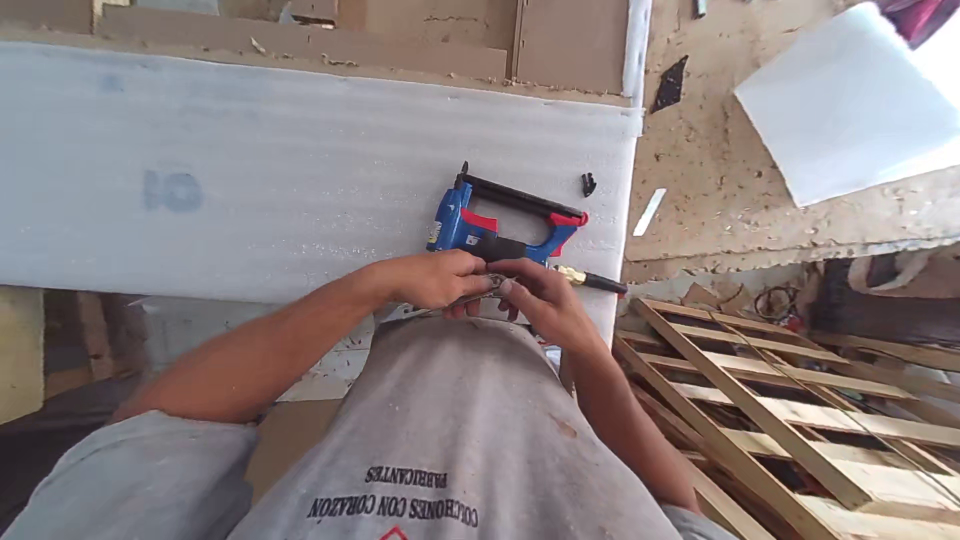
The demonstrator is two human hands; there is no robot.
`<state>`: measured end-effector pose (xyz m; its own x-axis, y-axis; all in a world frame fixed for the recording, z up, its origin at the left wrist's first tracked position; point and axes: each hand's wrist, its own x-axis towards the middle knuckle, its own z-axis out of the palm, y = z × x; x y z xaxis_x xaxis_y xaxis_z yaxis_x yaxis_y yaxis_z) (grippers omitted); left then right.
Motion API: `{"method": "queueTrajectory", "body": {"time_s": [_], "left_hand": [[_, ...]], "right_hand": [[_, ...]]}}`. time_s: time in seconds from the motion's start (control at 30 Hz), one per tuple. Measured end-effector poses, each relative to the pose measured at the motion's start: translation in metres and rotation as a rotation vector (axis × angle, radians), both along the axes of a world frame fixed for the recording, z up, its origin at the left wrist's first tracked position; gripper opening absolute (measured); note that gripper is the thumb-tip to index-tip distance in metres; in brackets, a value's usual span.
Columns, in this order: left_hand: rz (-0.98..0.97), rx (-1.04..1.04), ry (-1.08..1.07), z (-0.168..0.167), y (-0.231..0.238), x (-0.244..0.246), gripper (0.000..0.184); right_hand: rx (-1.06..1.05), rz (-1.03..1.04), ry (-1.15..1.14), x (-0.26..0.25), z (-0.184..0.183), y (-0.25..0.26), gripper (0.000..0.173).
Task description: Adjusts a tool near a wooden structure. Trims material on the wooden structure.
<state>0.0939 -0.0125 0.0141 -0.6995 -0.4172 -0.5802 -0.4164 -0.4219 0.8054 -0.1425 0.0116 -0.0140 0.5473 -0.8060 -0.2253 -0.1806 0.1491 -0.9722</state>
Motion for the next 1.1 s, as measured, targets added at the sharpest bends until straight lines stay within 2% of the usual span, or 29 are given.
{"method": "queueTrajectory", "body": {"time_s": [0.1, 0.2, 0.3, 0.57, 0.67, 0.8, 0.9, 1.0, 1.1], "left_hand": [[-0.031, 0.052, -0.023, 0.008, -0.007, 0.002, 0.043], [-0.092, 0.037, -0.054, 0.022, -0.018, 0.008, 0.049], [-0.162, 0.060, -0.075, 0.033, -0.028, 0.007, 0.053], [-0.274, 0.142, -0.231, 0.029, -0.029, -0.017, 0.039], [-0.383, -0.014, -0.260, 0.028, -0.029, -0.029, 0.039], [-0.573, -0.362, -0.346, 0.020, -0.015, -0.050, 0.056], [-0.670, -0.512, -0.377, 0.015, 0.003, -0.057, 0.041], [-0.666, -0.567, -0.444, 0.027, 0.006, -0.038, 0.038], [-0.505, -0.604, -0.486, 0.037, 0.008, 0.005, 0.041]], "right_hand": [[0.153, -0.195, -0.073, 0.000, -0.006, 0.009, 0.023], [0.230, -0.388, -0.135, -0.016, -0.014, 0.016, 0.023], [0.278, -0.381, -0.167, -0.020, -0.020, 0.030, 0.026], [0.292, -0.400, -0.205, -0.019, -0.015, 0.047, 0.032], [0.217, -0.427, -0.113, -0.021, -0.016, 0.052, 0.025], [0.193, -0.461, -0.122, -0.020, -0.015, 0.059, 0.020], [0.236, -0.446, -0.077, -0.029, -0.009, 0.063, 0.020], [0.269, -0.569, -0.038, -0.056, -0.005, 0.065, 0.015], [0.270, -0.775, -0.150, -0.092, -0.003, 0.066, 0.012]]}}
